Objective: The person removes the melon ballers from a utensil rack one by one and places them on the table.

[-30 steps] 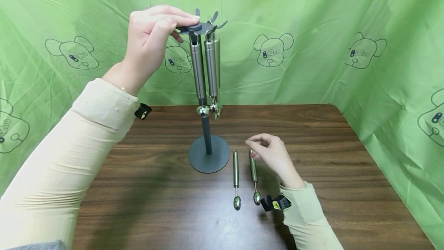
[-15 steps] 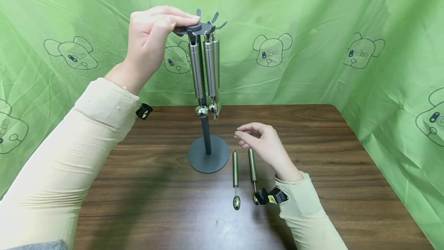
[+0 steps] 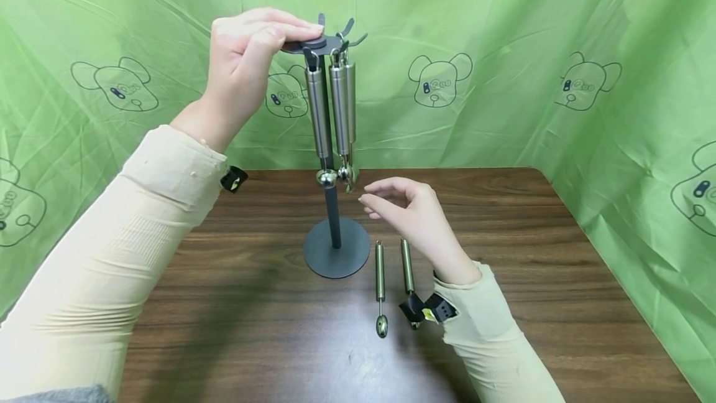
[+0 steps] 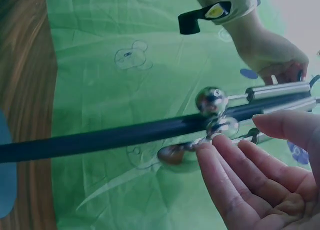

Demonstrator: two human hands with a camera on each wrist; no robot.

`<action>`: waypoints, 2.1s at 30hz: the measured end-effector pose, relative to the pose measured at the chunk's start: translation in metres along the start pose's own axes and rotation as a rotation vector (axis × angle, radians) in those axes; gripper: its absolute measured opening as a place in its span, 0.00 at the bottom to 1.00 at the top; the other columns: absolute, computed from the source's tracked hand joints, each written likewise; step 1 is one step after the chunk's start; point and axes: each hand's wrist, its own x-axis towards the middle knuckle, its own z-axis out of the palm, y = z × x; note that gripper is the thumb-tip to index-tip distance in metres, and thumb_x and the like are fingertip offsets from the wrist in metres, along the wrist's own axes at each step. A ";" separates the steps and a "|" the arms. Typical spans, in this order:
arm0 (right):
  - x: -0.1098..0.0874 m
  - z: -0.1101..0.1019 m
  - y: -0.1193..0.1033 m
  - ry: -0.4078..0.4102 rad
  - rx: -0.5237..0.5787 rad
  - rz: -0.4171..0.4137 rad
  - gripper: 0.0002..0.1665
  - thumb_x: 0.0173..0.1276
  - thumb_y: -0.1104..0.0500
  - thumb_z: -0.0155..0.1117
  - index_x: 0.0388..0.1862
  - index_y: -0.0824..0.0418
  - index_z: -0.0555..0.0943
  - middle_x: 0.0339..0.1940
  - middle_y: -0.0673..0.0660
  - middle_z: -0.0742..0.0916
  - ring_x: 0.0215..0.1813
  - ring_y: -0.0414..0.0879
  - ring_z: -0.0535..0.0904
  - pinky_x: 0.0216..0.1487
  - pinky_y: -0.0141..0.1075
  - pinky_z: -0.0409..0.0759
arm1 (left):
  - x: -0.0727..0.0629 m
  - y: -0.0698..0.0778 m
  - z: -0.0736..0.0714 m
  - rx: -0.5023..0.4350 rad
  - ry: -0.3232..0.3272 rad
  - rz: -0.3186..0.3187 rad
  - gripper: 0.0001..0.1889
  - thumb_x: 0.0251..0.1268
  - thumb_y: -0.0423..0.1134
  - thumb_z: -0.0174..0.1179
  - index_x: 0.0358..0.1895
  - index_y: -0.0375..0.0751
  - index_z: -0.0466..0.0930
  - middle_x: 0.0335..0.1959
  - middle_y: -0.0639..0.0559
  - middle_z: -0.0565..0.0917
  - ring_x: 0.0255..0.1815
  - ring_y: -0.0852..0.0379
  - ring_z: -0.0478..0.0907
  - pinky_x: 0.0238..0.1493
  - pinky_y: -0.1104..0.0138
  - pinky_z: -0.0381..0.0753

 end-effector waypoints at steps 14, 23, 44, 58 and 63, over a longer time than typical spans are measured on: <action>0.006 0.008 -0.029 0.079 0.136 -0.180 0.16 0.67 0.63 0.67 0.53 0.64 0.83 0.43 0.51 0.91 0.42 0.44 0.89 0.48 0.38 0.86 | -0.003 -0.001 0.004 0.082 0.024 0.058 0.18 0.70 0.31 0.44 0.42 0.31 0.88 0.43 0.38 0.89 0.49 0.47 0.85 0.57 0.69 0.79; 0.013 0.015 -0.045 0.113 0.077 -0.258 0.19 0.66 0.63 0.68 0.55 0.63 0.83 0.48 0.52 0.90 0.48 0.43 0.87 0.50 0.31 0.83 | -0.006 -0.002 0.008 0.152 0.074 0.101 0.17 0.72 0.33 0.46 0.44 0.30 0.87 0.42 0.40 0.89 0.47 0.49 0.85 0.54 0.70 0.80; 0.033 0.039 -0.062 0.198 -0.124 -0.261 0.19 0.64 0.59 0.71 0.54 0.61 0.85 0.45 0.56 0.90 0.45 0.42 0.88 0.47 0.29 0.84 | -0.007 0.006 0.018 0.047 0.177 0.019 0.13 0.68 0.28 0.51 0.37 0.28 0.87 0.39 0.37 0.89 0.45 0.44 0.87 0.56 0.68 0.79; 0.035 0.042 -0.067 0.186 -0.063 -0.300 0.17 0.60 0.66 0.69 0.49 0.66 0.84 0.38 0.60 0.88 0.32 0.35 0.84 0.35 0.28 0.83 | -0.008 0.004 0.015 0.032 0.139 0.022 0.14 0.69 0.30 0.50 0.38 0.29 0.88 0.40 0.38 0.89 0.46 0.46 0.87 0.55 0.68 0.80; 0.031 0.042 -0.067 0.191 -0.022 -0.304 0.16 0.59 0.67 0.69 0.48 0.66 0.84 0.37 0.59 0.88 0.33 0.36 0.84 0.36 0.29 0.84 | -0.009 0.002 0.013 0.047 0.109 0.050 0.15 0.69 0.32 0.50 0.39 0.31 0.88 0.41 0.40 0.90 0.46 0.49 0.87 0.52 0.68 0.80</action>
